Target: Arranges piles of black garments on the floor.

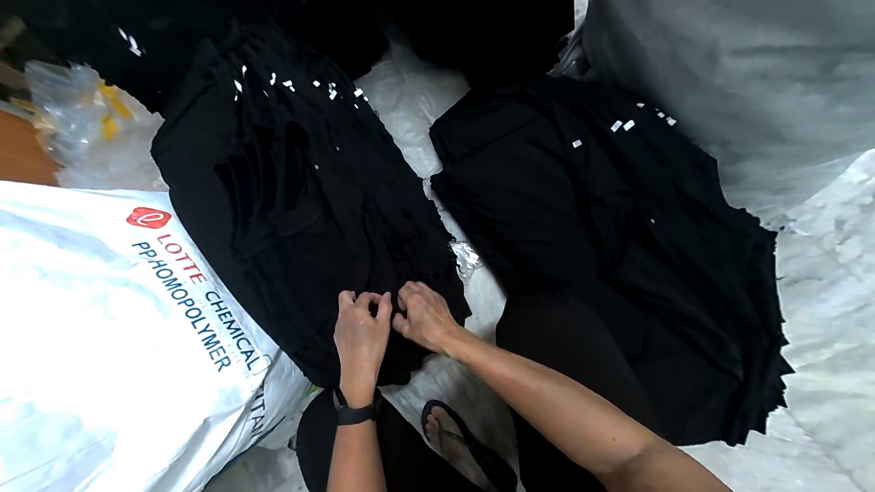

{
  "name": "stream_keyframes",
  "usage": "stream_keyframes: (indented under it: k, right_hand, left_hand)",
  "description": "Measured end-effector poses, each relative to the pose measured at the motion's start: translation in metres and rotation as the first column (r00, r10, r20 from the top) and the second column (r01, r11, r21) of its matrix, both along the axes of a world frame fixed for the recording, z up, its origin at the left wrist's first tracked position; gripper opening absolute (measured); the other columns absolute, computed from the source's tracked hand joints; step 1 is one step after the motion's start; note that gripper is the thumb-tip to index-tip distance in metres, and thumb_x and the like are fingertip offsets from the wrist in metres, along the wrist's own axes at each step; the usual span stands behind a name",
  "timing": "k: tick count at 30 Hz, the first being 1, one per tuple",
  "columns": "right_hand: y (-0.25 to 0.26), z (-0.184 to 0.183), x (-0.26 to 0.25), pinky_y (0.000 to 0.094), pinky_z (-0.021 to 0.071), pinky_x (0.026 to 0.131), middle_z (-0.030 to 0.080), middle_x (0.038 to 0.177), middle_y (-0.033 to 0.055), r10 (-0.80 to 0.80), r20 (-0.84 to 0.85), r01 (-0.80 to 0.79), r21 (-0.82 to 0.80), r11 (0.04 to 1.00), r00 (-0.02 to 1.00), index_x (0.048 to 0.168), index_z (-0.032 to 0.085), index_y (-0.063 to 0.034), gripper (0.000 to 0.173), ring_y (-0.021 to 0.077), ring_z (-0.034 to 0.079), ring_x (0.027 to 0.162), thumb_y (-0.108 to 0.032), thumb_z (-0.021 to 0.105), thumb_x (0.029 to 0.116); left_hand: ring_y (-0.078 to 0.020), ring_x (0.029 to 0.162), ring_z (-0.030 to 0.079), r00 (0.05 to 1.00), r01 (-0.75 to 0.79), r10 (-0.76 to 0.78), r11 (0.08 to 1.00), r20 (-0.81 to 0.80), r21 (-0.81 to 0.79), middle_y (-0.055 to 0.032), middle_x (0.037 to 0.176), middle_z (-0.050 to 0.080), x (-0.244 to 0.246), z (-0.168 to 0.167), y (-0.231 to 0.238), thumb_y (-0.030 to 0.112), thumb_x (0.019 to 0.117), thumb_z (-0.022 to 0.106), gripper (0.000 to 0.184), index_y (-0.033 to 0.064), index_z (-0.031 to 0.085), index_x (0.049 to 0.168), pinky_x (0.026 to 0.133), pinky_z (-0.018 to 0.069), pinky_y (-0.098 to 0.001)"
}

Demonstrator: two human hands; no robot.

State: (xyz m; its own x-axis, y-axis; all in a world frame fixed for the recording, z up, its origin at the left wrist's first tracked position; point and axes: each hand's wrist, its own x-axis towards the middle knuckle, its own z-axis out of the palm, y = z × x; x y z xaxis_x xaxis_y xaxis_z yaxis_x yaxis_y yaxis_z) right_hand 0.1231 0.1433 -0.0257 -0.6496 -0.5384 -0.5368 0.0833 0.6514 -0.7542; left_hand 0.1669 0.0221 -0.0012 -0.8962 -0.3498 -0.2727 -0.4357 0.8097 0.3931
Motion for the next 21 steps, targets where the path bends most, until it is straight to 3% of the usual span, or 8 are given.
stream_keyframes:
  k: [3,5,9,11,14,17,19,21]
  right_hand:
    - [-0.008,-0.01,0.007,0.0416,0.0503,0.087,0.063,0.106,0.0171,-0.144,0.202,0.165,-0.094,0.982,0.969,0.126,0.056,0.0032,0.032,0.0268,0.062,0.097,-0.007,0.062,0.0966]
    - [-0.014,-0.013,0.018,0.0444,0.0523,0.089,0.066,0.108,0.0202,-0.154,0.181,0.185,-0.169,0.968,0.971,0.128,0.057,0.0039,0.034,0.0296,0.065,0.1,-0.005,0.06,0.0954]
    - [-0.029,-0.018,0.042,0.0509,0.0453,0.108,0.064,0.131,0.027,0.143,-0.015,-0.14,-0.325,0.935,0.99,0.135,0.058,0.008,0.039,0.0379,0.061,0.125,-0.006,0.058,0.0988]
    - [-0.025,-0.01,0.048,0.0533,0.0396,0.112,0.058,0.139,0.0294,0.34,-0.036,-0.336,-0.275,0.901,0.94,0.138,0.056,0.0094,0.041,0.0417,0.053,0.134,-0.008,0.058,0.1002]
    - [-0.016,-0.005,0.041,0.0555,0.0345,0.115,0.054,0.145,0.0263,0.548,0.097,-0.534,-0.141,0.834,0.831,0.138,0.056,0.0045,0.042,0.0405,0.047,0.139,-0.019,0.059,0.1034]
    - [-0.005,-0.007,0.027,0.0649,0.0378,0.107,0.051,0.147,0.0263,0.736,0.164,-0.74,-0.046,0.671,0.656,0.138,0.059,0.0003,0.038,0.047,0.047,0.136,-0.018,0.057,0.105]
    - [0.009,-0.002,0.014,0.0679,0.0438,0.098,0.063,0.129,0.0271,0.672,0.195,-0.684,-0.009,0.729,0.714,0.129,0.066,-0.0002,0.032,0.0477,0.058,0.122,-0.019,0.058,0.1049]
    - [0.024,0.007,-0.003,0.0661,0.0455,0.095,0.067,0.117,0.0289,0.449,0.211,-0.476,0.095,0.875,0.868,0.116,0.069,0.004,0.03,0.0473,0.061,0.115,-0.02,0.054,0.1058]
  left_hand:
    - [-0.0385,0.113,0.064,0.964,0.034,-0.012,0.996,0.267,-0.078,-0.0233,0.123,0.065,-0.01,0.021,-0.001,0.017,0.1014,0.061,0.022,0.0022,0.075,0.11,0.094,0.0507,-0.0554]
    - [-0.0412,0.12,0.061,0.951,0.033,0.007,0.992,0.309,-0.122,-0.0251,0.128,0.062,-0.007,0.03,-0.003,0.014,0.1022,0.058,0.023,0.0025,0.073,0.115,0.098,0.0488,-0.0577]
    - [-0.0374,0.091,0.068,0.96,0.137,-0.153,0.987,-0.236,-0.084,-0.0269,0.105,0.066,-0.004,0.013,-0.004,0.004,0.0955,0.063,0.016,-0.0074,0.072,0.102,0.081,0.0576,-0.0489]
    - [-0.0291,0.09,0.071,0.97,0.205,-0.18,0.966,-0.161,0.156,-0.0217,0.103,0.07,-0.02,0.0,0.003,0.01,0.0981,0.065,0.02,-0.0067,0.071,0.108,0.083,0.0583,-0.0444]
    - [-0.0397,0.116,0.062,0.98,0.197,-0.196,0.958,-0.027,0.208,-0.0265,0.125,0.063,-0.04,-0.043,0.011,0.027,0.0931,0.076,0.045,-0.0073,0.065,0.121,0.101,0.0506,-0.0532]
    - [-0.0476,0.121,0.054,0.984,0.172,-0.163,0.968,-0.064,0.182,-0.0284,0.127,0.058,-0.042,-0.07,0.016,0.022,0.0889,0.081,0.035,-0.0062,0.071,0.108,0.1,0.0444,-0.0608]
    - [-0.0435,0.123,0.051,0.992,0.125,-0.11,0.952,-0.069,0.279,-0.0267,0.128,0.057,-0.038,-0.068,0.012,0.013,0.0895,0.078,0.024,-0.0067,0.072,0.101,0.102,0.0434,-0.0575]
    - [-0.0267,0.121,0.055,1.0,0.003,0.001,0.891,-0.008,0.455,-0.0192,0.129,0.057,-0.032,-0.056,0.005,0.009,0.0896,0.076,0.018,-0.0045,0.068,0.098,0.1,0.0491,-0.041]
